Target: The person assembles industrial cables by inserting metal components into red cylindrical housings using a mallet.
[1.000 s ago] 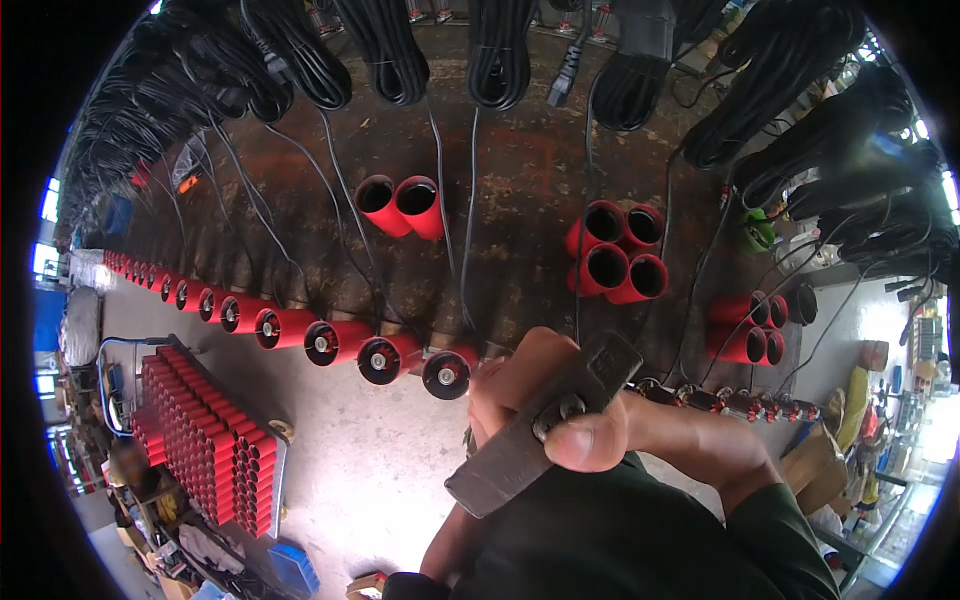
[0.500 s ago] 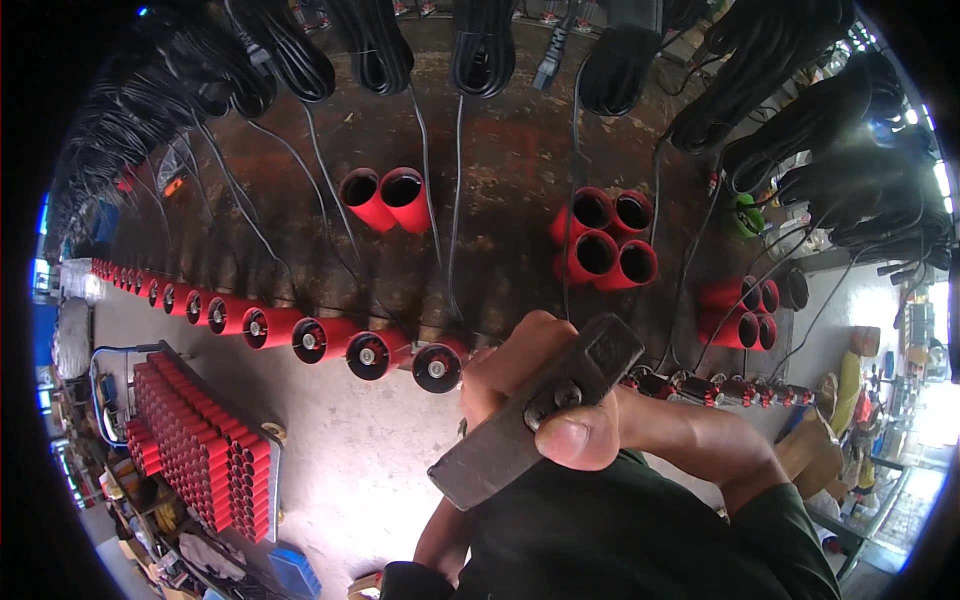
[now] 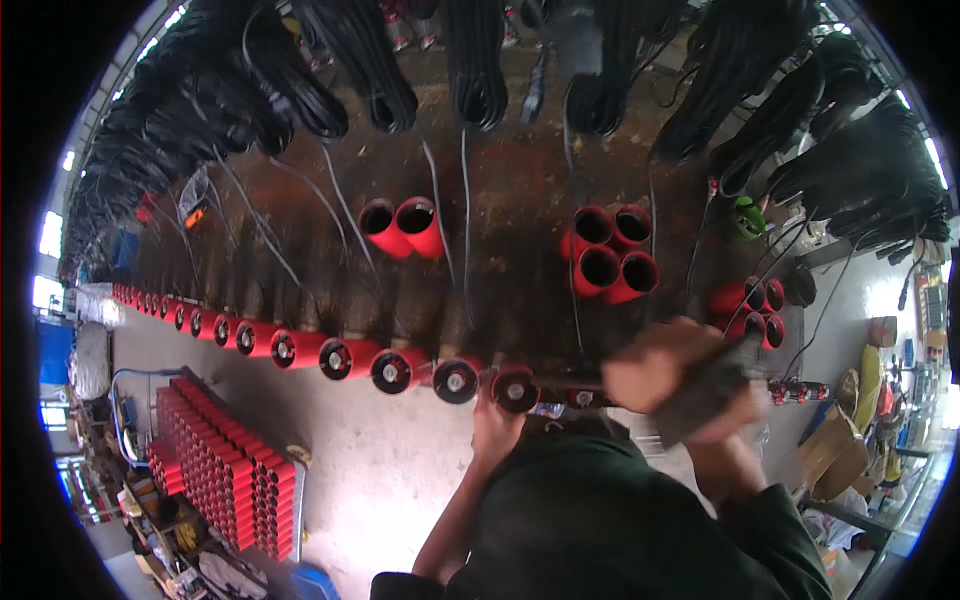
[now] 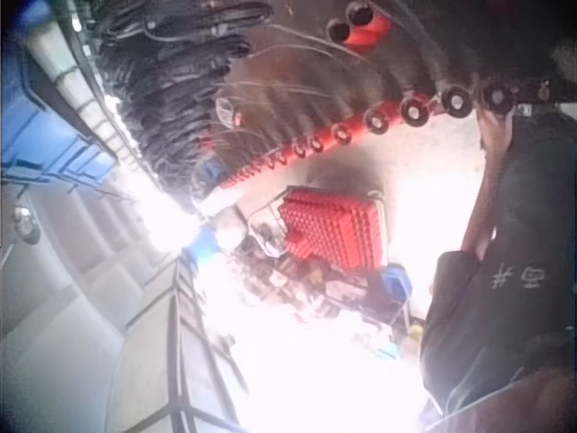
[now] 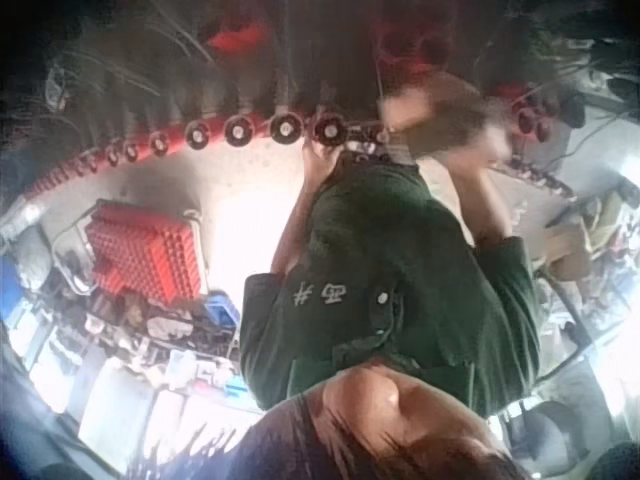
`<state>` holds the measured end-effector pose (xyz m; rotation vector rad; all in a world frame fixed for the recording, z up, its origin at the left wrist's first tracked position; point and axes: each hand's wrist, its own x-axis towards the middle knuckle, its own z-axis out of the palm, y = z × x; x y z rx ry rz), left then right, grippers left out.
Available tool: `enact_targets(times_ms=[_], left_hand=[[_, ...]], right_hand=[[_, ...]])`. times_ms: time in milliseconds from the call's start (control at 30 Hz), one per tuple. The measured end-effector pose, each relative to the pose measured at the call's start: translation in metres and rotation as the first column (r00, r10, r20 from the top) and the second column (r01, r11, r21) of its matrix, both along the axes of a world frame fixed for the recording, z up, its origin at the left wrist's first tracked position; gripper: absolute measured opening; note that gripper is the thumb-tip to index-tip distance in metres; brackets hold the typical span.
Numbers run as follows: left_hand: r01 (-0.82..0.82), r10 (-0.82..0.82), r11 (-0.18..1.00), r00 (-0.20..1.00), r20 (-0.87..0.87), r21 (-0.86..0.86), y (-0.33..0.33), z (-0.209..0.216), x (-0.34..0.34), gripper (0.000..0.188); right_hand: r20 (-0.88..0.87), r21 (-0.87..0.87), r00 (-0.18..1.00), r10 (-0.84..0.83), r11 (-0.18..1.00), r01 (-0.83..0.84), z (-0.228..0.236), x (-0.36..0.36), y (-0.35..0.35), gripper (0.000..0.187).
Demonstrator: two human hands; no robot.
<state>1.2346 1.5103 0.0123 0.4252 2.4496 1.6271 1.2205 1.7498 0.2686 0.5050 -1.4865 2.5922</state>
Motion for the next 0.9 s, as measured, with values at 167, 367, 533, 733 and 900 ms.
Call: enact_targets(times_ms=[167,367,533,733,900], left_hand=[[-0.001,-0.001,1.000,0.952,-0.305,-0.008,0.019,0.096,-0.030,0.035],[0.200,-0.277,0.955,0.862,-0.425,-0.217,0.152,0.057,-0.127,0.057],[0.070,-0.195,0.923,0.933,-0.303,-0.380,0.215,0.012,-0.130,0.077],[0.129,-0.234,0.871,0.958,-0.168,-0.474,0.224,0.029,-0.100,0.087],[0.260,-0.336,0.883,0.932,-0.138,-0.392,0.211,0.010,-0.127,0.088]], right_hand=[[0.006,-0.050,0.877,-0.481,0.875,0.481,0.009,0.086,0.068,0.073],[0.086,-0.090,0.679,-0.729,0.673,0.734,-0.001,0.152,0.052,0.073],[0.113,-0.061,0.617,-0.778,0.615,0.786,0.000,0.186,0.040,0.072],[0.169,-0.132,0.604,-0.779,0.590,0.797,-0.010,0.212,0.075,0.073],[0.151,-0.247,0.782,-0.605,0.743,0.623,-0.013,0.198,0.120,0.074]])
